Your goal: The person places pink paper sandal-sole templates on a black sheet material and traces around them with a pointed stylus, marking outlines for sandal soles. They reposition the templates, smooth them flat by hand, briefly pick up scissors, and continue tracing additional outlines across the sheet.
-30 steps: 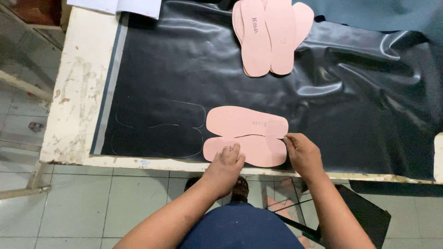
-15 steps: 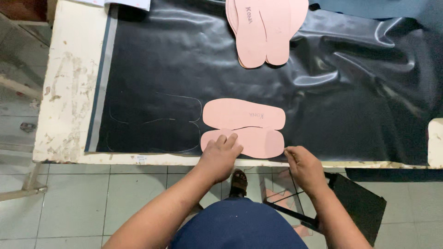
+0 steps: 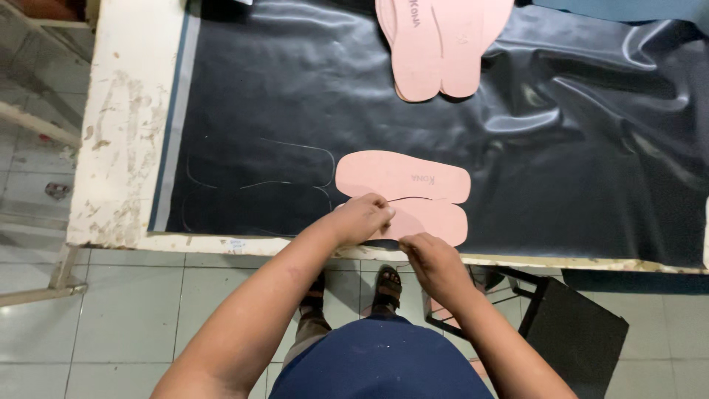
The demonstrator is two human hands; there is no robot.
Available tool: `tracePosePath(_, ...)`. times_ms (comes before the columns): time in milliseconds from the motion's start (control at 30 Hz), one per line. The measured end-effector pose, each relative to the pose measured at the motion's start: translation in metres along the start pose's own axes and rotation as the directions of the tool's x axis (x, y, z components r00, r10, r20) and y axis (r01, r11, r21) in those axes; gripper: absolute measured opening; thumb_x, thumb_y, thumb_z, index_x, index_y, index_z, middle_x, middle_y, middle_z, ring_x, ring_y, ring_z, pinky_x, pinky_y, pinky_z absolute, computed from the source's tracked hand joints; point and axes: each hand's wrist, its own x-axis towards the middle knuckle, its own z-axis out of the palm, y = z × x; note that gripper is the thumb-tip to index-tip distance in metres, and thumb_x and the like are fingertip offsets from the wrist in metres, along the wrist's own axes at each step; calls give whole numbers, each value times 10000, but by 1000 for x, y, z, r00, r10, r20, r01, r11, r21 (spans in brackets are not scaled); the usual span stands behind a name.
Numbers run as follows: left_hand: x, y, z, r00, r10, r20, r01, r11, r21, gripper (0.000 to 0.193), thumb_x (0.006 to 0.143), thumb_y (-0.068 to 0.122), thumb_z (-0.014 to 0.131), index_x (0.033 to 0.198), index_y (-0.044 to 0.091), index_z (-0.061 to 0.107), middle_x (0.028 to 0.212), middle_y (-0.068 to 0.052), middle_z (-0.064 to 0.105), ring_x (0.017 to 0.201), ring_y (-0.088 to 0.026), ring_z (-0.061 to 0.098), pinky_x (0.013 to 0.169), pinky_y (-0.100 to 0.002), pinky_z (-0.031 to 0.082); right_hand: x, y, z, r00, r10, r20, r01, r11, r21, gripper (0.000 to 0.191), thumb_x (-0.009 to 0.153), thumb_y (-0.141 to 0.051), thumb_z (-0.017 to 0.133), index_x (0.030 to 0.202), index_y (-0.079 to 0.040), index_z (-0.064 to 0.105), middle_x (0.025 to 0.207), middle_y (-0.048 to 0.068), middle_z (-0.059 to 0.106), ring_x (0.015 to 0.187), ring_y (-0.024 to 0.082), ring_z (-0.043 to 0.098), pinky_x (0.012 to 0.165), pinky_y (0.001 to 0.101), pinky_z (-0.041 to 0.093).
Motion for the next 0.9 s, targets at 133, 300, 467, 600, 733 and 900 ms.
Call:
tracePosePath(133,14,-10,-12,880,454,138,-462,886,30,549,1054,445,397,1081,-46,642,984,-174,687,883,-275,595,840,-370,510,23,-14,26,993,-82,87,80,996,23,126,922,-101,641,1044,-87,667,954,114,698,864,343,672,745,441,532)
tracePosePath(300,10,-1,-16,974,-78,212,159,904,-396,617,1018,505,381,1215,-4,670,1067,-141,741,893,-206,622,859,-355,521,43,-32,58,978,-127,168,108,987,117,151,955,-131,635,1096,-78,647,986,141,684,872,375,666,712,462,534)
tracePosePath(467,7,2,-21,974,-93,205,167,911,-377,654,1000,522,363,1275,19,678,1175,-111,724,1019,-193,649,951,-332,479,58,-40,72,976,-188,112,177,979,97,155,955,-115,623,1098,-66,656,974,155,671,864,379,664,715,474,537)
tracePosePath(600,9,-9,-17,980,34,197,39,934,-355,594,1046,440,336,1242,-7,675,1173,-209,768,1032,-296,678,973,-379,515,46,-41,61,951,-310,-8,309,945,110,146,934,-109,621,1065,-55,657,963,139,694,885,361,676,737,445,548)
tracePosePath(733,-8,-24,-6,883,468,-17,-459,872,169,375,1004,243,472,1042,21,772,1334,-115,693,1186,-274,668,1083,-361,483,28,-19,27,986,145,-79,-129,975,182,118,959,-107,616,1002,-21,684,902,120,721,786,220,714,712,337,588)
tracePosePath(900,-40,-19,6,808,535,-245,-468,837,284,312,848,33,629,1130,63,760,1290,-77,705,1230,-276,641,1070,-389,478,42,22,14,918,364,-160,-292,890,351,214,1005,-163,610,1100,11,689,954,105,768,869,160,742,779,294,580)
